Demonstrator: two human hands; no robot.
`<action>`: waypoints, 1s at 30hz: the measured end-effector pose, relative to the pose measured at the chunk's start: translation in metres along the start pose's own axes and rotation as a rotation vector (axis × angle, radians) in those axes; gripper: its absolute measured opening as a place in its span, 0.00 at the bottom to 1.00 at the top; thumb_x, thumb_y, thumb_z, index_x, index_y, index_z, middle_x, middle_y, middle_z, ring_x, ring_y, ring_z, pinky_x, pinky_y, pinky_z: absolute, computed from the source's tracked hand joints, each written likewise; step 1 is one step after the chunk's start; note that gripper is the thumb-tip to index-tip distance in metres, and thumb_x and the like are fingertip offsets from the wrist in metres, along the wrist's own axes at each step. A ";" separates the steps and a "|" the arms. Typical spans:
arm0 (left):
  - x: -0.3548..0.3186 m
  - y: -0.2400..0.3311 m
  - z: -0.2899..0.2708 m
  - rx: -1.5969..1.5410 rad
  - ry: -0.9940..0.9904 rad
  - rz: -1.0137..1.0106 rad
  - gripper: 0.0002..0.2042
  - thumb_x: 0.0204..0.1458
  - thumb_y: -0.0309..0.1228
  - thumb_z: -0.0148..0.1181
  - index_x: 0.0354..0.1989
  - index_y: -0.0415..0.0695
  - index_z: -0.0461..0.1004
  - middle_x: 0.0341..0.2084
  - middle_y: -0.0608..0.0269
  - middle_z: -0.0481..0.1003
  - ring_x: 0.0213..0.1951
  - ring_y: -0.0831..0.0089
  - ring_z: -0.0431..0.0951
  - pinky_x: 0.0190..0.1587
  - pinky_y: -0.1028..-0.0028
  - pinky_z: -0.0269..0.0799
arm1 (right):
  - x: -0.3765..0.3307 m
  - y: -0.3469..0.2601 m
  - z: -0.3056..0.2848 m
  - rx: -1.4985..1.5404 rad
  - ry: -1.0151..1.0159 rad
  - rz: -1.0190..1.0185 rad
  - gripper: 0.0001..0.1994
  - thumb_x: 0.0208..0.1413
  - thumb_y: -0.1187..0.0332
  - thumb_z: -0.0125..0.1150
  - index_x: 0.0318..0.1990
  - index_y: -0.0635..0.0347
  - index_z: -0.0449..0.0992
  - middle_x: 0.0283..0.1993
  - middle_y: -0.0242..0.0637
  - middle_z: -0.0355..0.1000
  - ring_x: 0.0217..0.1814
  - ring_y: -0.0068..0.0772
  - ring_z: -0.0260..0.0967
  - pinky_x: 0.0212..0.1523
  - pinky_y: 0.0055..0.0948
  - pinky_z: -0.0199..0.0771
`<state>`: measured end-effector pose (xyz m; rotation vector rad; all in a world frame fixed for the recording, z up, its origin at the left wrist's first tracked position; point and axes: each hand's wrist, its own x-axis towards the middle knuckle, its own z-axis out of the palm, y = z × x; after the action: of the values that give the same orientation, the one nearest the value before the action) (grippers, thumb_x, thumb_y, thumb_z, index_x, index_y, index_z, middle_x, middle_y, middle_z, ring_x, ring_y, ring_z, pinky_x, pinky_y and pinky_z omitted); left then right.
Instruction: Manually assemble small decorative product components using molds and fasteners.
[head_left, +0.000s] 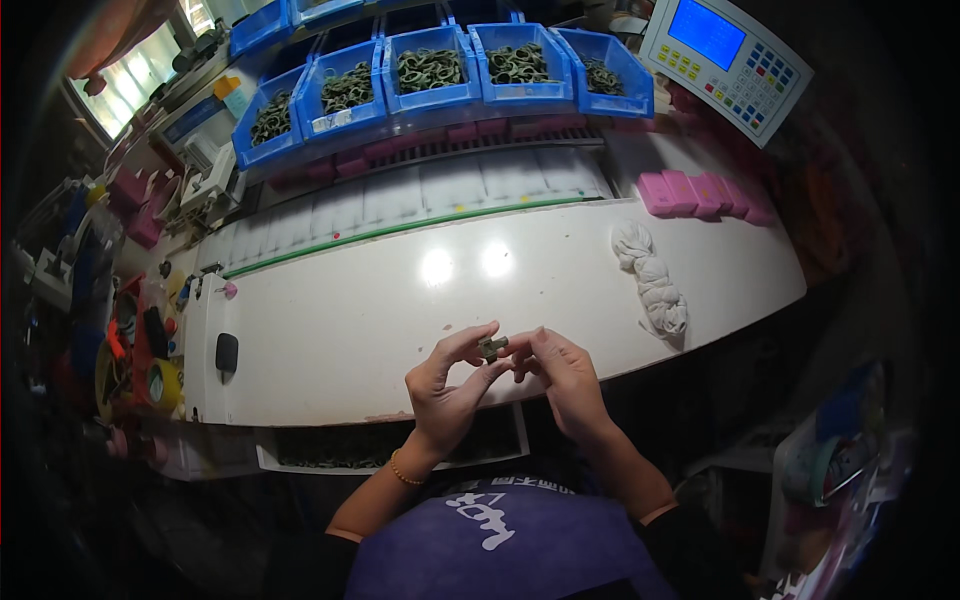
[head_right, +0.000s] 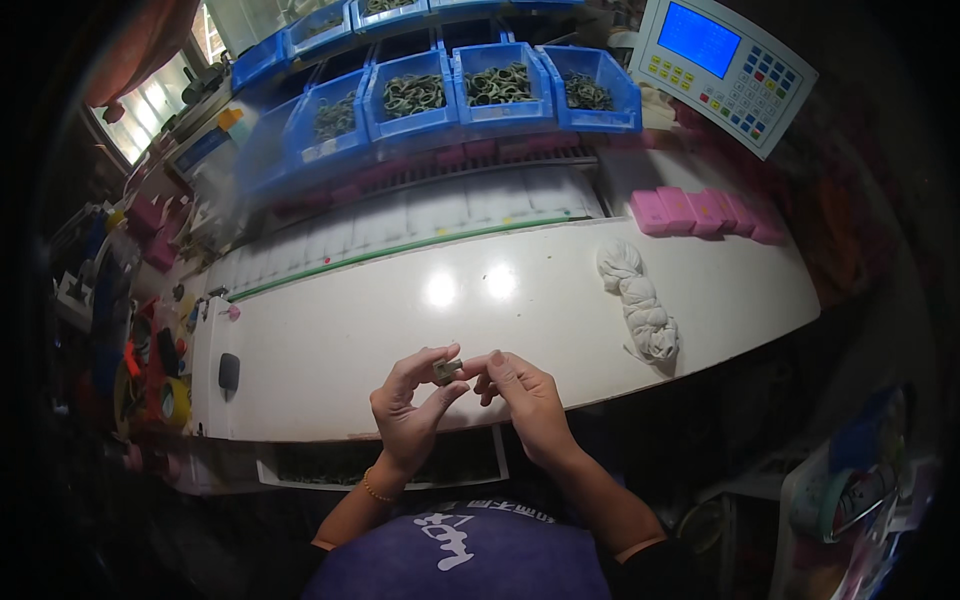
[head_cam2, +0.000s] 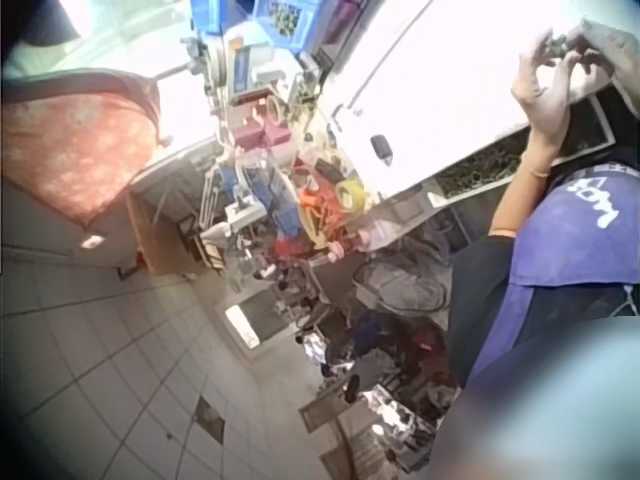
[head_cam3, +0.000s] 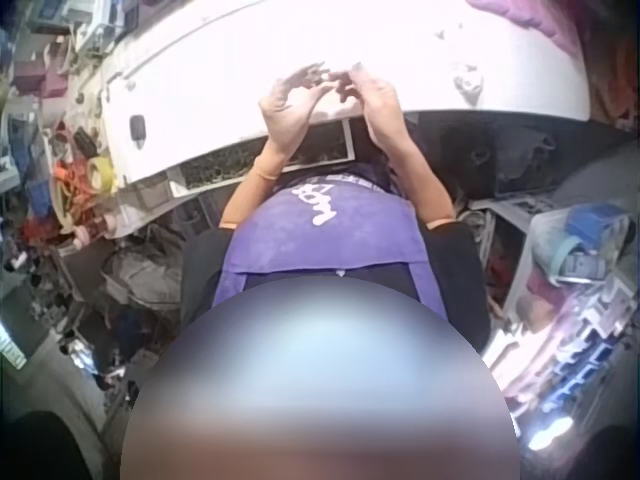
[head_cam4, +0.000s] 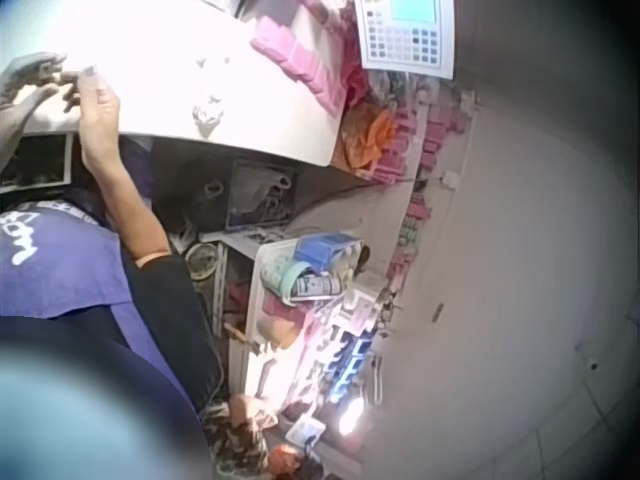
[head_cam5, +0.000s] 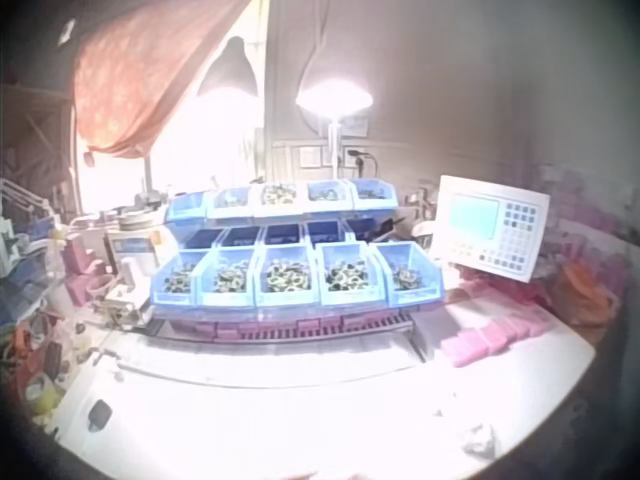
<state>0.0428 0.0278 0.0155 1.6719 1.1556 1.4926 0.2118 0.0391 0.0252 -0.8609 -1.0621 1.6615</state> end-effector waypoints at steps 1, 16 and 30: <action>0.000 -0.001 0.000 -0.045 0.005 -0.009 0.21 0.48 0.18 0.70 0.52 0.38 0.73 0.47 0.52 0.81 0.42 0.72 0.83 0.57 0.68 0.73 | 0.000 0.000 0.000 0.001 0.003 -0.004 0.21 0.73 0.57 0.43 0.46 0.66 0.78 0.43 0.37 0.77 0.42 0.23 0.69 0.48 0.27 0.68; 0.004 -0.008 0.005 -0.253 -0.008 -0.273 0.19 0.50 0.18 0.68 0.52 0.40 0.76 0.37 0.59 0.83 0.42 0.73 0.83 0.48 0.73 0.78 | 0.012 0.002 -0.003 -0.145 0.005 -0.088 0.09 0.64 0.71 0.60 0.48 0.65 0.78 0.44 0.34 0.78 0.47 0.20 0.73 0.51 0.24 0.72; 0.012 -0.017 0.005 -0.425 -0.034 -0.349 0.19 0.53 0.18 0.67 0.54 0.40 0.74 0.40 0.59 0.81 0.43 0.72 0.82 0.47 0.73 0.80 | 0.023 -0.004 -0.003 -0.280 0.034 -0.183 0.09 0.60 0.72 0.65 0.45 0.65 0.81 0.40 0.35 0.79 0.40 0.20 0.72 0.44 0.22 0.72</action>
<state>0.0444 0.0459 0.0052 1.1402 0.9683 1.3626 0.2090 0.0620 0.0264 -0.9365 -1.3294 1.3622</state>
